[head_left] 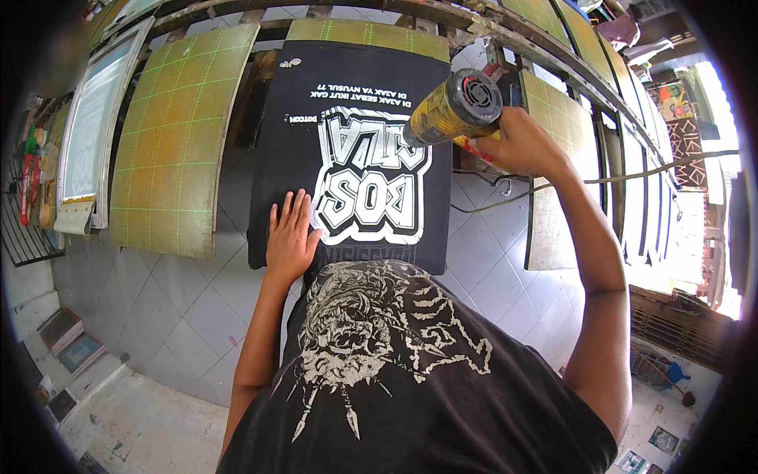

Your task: The person performs a screen printing task by lowering a screen onto a shirt, using a squeegee to spread white ink across the screen by hand, and then drying the printed design with a heat gun.

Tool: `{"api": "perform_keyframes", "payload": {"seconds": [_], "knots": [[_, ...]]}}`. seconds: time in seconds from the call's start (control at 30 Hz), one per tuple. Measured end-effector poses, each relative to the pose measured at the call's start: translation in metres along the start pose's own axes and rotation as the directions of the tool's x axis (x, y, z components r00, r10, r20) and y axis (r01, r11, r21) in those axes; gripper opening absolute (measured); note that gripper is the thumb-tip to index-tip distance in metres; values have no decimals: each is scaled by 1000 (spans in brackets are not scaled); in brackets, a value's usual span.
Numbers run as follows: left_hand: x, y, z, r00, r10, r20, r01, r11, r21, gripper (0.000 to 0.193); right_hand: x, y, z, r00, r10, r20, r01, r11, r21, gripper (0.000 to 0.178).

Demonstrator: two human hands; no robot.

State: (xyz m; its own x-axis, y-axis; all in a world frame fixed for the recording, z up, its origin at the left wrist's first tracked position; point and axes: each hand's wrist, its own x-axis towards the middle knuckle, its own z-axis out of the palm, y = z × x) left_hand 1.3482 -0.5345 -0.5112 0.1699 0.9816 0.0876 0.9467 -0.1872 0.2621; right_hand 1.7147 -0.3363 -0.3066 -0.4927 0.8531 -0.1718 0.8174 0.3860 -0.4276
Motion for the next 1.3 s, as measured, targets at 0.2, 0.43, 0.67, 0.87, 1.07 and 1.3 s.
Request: {"api": "perform_keyframes", "payload": {"seconds": [0.2,0.43,0.67,0.87,1.07,1.3], "knots": [[0,0,-1,1000,-6,4,6,1000,-7,68,14,13,4,993,-19,-118,17,1000,-22,37],[1,2,-2,1000,-15,3,15,1000,-2,68,12,-1,-2,997,-57,-60,59,998,30,38],[1,3,-3,1000,-19,8,19,1000,-9,68,2,-19,-9,998,12,57,-10,999,-47,38],[1,2,-2,1000,-16,8,16,1000,-13,68,12,-8,-8,999,26,-38,-28,998,-53,37],[1,1,-1,1000,-6,-2,6,1000,-3,68,-1,-20,-13,998,-3,55,4,1000,-21,37],[1,2,-1,1000,-3,0,3,1000,1,68,-2,-7,-9,999,-40,37,42,998,-51,35]]}}
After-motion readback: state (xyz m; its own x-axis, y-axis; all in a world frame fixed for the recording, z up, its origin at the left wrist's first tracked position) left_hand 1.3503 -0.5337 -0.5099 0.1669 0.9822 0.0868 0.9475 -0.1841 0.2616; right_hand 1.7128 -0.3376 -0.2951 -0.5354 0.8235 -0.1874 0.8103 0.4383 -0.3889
